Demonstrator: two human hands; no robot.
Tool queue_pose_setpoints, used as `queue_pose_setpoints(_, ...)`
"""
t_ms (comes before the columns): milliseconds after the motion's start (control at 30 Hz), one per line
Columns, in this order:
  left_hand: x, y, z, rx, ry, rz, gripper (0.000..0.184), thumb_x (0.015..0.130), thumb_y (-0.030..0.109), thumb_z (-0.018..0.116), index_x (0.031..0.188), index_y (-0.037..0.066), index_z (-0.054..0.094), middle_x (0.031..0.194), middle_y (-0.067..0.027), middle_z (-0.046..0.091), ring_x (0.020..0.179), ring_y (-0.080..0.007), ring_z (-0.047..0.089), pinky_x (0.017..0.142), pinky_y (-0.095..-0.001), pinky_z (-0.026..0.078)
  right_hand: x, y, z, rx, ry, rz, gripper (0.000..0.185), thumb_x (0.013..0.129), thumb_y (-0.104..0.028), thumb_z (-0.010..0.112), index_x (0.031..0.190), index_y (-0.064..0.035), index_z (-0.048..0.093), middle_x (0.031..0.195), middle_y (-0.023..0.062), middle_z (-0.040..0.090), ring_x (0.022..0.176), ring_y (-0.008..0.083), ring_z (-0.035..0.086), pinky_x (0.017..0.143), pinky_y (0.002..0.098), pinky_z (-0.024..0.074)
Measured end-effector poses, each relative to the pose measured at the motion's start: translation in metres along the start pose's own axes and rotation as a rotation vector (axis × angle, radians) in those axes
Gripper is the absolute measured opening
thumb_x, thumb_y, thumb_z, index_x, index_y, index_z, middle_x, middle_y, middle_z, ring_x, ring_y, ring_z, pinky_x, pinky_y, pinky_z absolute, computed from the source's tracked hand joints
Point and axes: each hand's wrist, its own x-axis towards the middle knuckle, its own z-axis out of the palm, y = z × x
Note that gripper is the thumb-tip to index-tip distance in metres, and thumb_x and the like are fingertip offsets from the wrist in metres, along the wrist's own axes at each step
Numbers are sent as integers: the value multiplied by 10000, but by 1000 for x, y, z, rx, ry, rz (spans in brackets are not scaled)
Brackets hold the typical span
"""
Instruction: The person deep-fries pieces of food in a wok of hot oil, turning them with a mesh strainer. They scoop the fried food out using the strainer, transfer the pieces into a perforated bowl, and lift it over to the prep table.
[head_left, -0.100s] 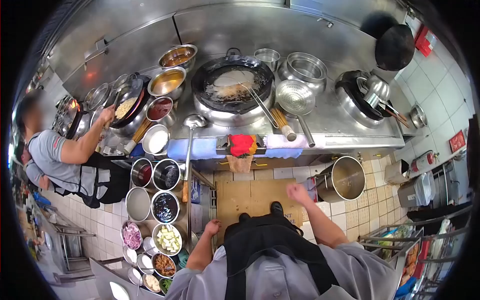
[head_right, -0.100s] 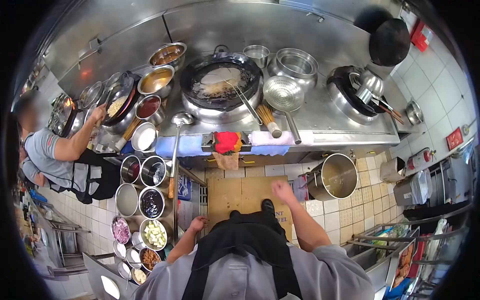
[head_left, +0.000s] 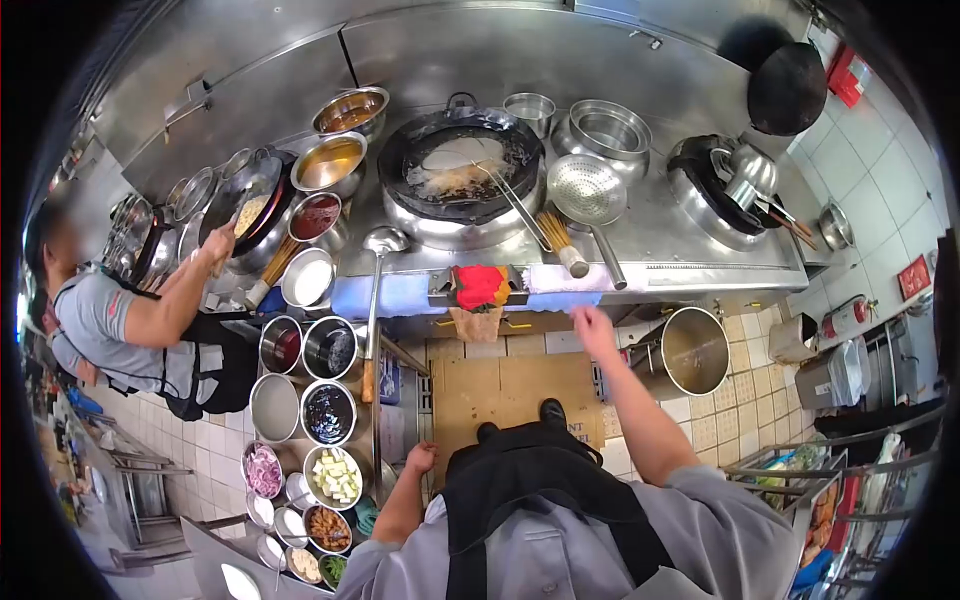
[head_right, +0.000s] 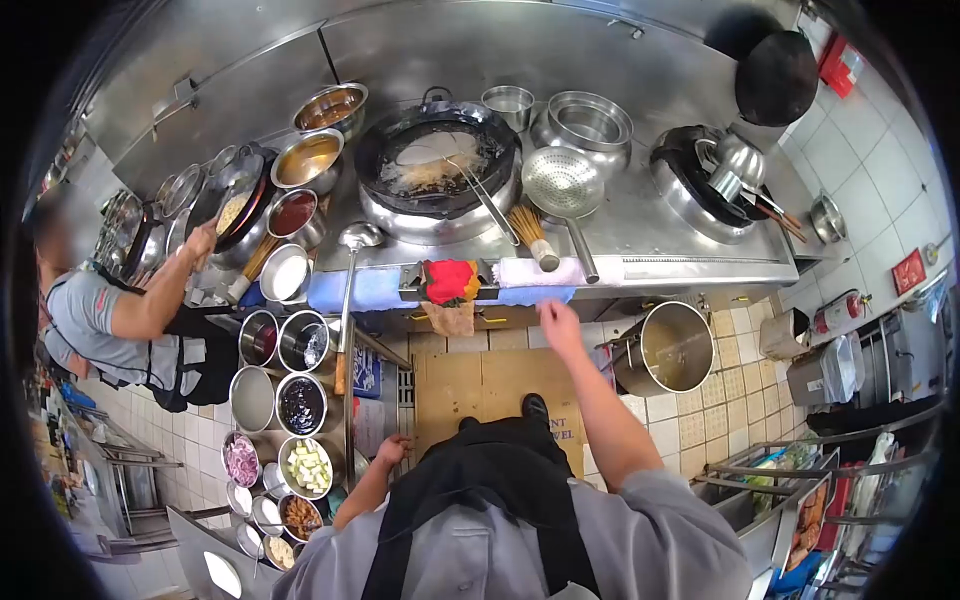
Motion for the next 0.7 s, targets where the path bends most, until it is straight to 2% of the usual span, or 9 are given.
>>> queue_pose_setpoints(67, -5, -12, -5, 6, 48, 17, 232, 742, 81, 467, 960, 23, 524, 793, -92, 574, 646, -162, 553, 531, -270, 446, 49, -38, 2, -140, 150, -171, 141, 775, -151, 492, 784, -13, 520, 691, 169, 523, 681, 343, 499, 600, 369, 411)
queue_pose_setpoints(100, -18, -3, -8, 14, 55, 19, 232, 742, 81, 467, 960, 23, 524, 793, -92, 574, 646, -162, 553, 531, -270, 446, 70, -52, 7, -210, 180, -180, 193, 738, -166, 540, 866, -27, 498, 852, 185, 506, 764, 355, 492, 678, 378, 415)
queue_pose_setpoints(167, -53, 15, -2, 67, 161, 62, 231, 747, 70, 460, 962, 13, 519, 808, -104, 571, 643, -165, 554, 540, -278, 455, 109, -63, 25, -259, 179, -203, 306, 698, -148, 577, 959, -49, 452, 978, 197, 456, 813, 369, 479, 730, 393, 402)
queue_pose_setpoints(267, -37, -35, -11, -139, 177, 44, 221, 765, 67, 447, 964, -5, 510, 817, -117, 562, 652, -176, 551, 560, -282, 468, 144, -86, 54, -283, 92, -127, 385, 696, -181, 595, 1007, -58, 406, 944, 195, 471, 903, 355, 465, 794, 391, 380)
queue_pose_setpoints(400, -88, -29, -12, -169, 180, 14, 218, 785, 71, 435, 974, -19, 494, 798, -114, 551, 647, -191, 547, 569, -296, 480, 173, -134, 71, -412, -141, -71, 357, 700, -103, 552, 1012, -50, 386, 989, 245, 464, 931, 391, 473, 787, 419, 395)
queue_pose_setpoints(467, -87, -72, -22, 177, 135, 457, 199, 791, 71, 434, 961, -19, 482, 770, -96, 540, 637, -198, 542, 550, -310, 482, 198, -151, 70, -489, -183, -65, 341, 703, -78, 529, 1012, -46, 385, 997, 260, 467, 922, 400, 481, 773, 429, 403)
queue_pose_setpoints(500, -92, -78, -22, 198, 139, 461, 194, 790, 70, 434, 959, -14, 482, 769, -96, 540, 636, -199, 542, 548, -311, 481, 217, -156, 69, -464, -141, -96, 317, 704, -64, 506, 1001, -39, 397, 964, 261, 489, 894, 405, 494, 757, 431, 410)
queue_pose_setpoints(600, -100, -73, -15, -4, 179, 140, 181, 790, 69, 435, 951, 2, 482, 767, -95, 539, 633, -201, 544, 539, -313, 480, 221, -174, 49, -435, -96, -166, 260, 710, -58, 474, 964, -24, 429, 891, 257, 526, 855, 402, 510, 735, 425, 420)
queue_pose_setpoints(700, -102, -65, -8, -62, 210, 52, 168, 790, 67, 437, 944, 18, 482, 764, -95, 539, 629, -204, 546, 531, -315, 478, 203, -179, 13, -342, -95, -270, 182, 738, -72, 441, 900, -13, 498, 852, 239, 548, 849, 375, 516, 726, 420, 419)
